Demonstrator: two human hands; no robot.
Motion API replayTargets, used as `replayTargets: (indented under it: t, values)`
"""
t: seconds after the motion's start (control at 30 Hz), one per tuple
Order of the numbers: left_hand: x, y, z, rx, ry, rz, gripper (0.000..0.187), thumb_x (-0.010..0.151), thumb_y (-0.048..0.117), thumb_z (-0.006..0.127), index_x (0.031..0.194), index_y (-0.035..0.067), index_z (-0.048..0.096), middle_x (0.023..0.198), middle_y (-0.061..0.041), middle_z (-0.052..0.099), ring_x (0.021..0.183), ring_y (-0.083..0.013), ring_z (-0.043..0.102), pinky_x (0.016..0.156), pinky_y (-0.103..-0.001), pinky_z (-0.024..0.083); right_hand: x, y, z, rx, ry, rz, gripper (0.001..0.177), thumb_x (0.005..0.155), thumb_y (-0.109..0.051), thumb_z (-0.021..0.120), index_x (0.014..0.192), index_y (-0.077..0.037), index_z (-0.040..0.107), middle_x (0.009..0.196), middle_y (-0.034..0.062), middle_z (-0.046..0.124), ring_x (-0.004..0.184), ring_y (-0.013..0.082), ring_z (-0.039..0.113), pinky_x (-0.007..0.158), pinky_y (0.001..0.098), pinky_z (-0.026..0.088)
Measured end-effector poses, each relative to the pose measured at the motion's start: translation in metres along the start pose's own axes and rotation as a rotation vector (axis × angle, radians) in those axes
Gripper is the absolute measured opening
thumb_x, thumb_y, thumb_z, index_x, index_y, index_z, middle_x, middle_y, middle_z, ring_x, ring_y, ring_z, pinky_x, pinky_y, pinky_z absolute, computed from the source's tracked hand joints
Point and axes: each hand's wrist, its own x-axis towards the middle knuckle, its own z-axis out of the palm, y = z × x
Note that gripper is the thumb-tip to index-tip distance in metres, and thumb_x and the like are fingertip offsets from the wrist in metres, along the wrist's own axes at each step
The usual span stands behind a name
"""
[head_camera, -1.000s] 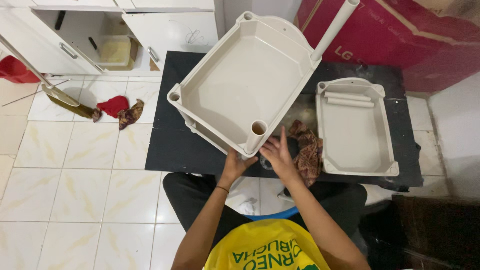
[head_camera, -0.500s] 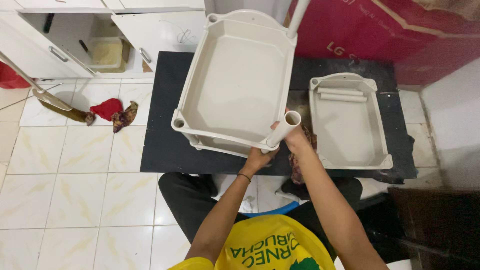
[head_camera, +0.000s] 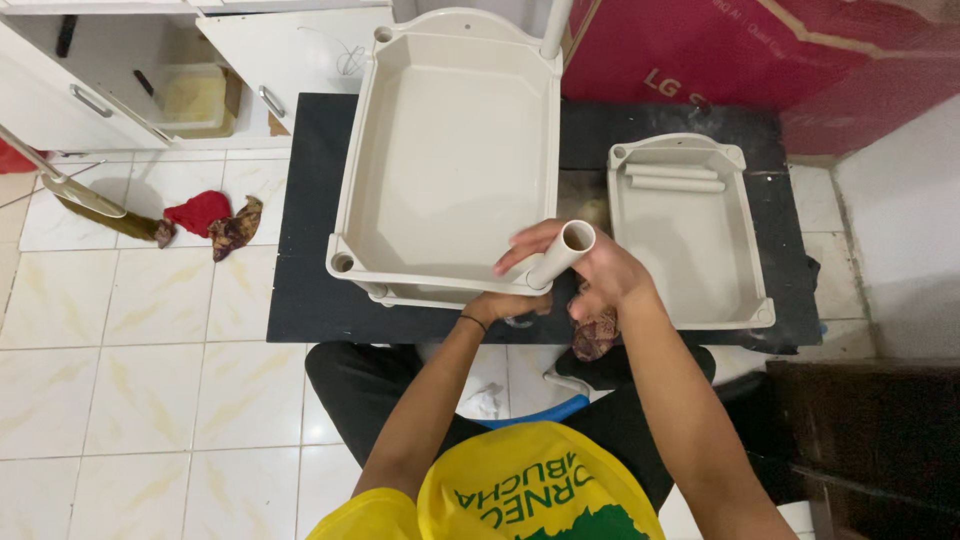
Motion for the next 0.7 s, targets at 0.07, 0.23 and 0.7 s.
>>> replayTargets:
  t: [0.07,0.23,0.7]
  values:
    - [0.006,-0.013,0.000,0.098,0.066,0.037,0.042,0.078,0.034,0.083,0.109,0.010,0.070,0.103,-0.010,0.071,0.099,-0.0246,0.068,0.088,-0.038,0.055,0.009,0.005,0.005,0.012,-0.033,0.096,0.034,0.086,-0.025,0.083,0.096,0.001,0.063,0.094,0.0161,0.069,0.091,0.0224,0.068,0.083,0.0361,0.053]
    - [0.016,-0.039,0.030,0.137,0.301,0.183,0.029,0.085,0.028,0.077,0.104,0.007,0.070,0.102,-0.012,0.073,0.099,-0.0271,0.069,0.085,-0.040,0.055,0.009,0.027,0.015,-0.089,0.124,0.151,0.044,0.090,-0.008,0.070,0.054,-0.002,0.045,0.052,0.0084,0.054,0.044,0.0158,0.047,0.047,0.0290,0.037]
    - [0.003,-0.002,0.036,0.108,0.495,0.276,0.027,0.088,0.025,0.073,0.107,0.008,0.068,0.097,-0.010,0.072,0.094,-0.0266,0.070,0.080,-0.040,0.056,-0.001,0.026,0.026,-0.229,0.267,0.135,0.043,0.090,-0.005,0.067,0.055,-0.004,0.043,0.052,0.0064,0.054,0.045,0.0145,0.050,0.046,0.0285,0.038]
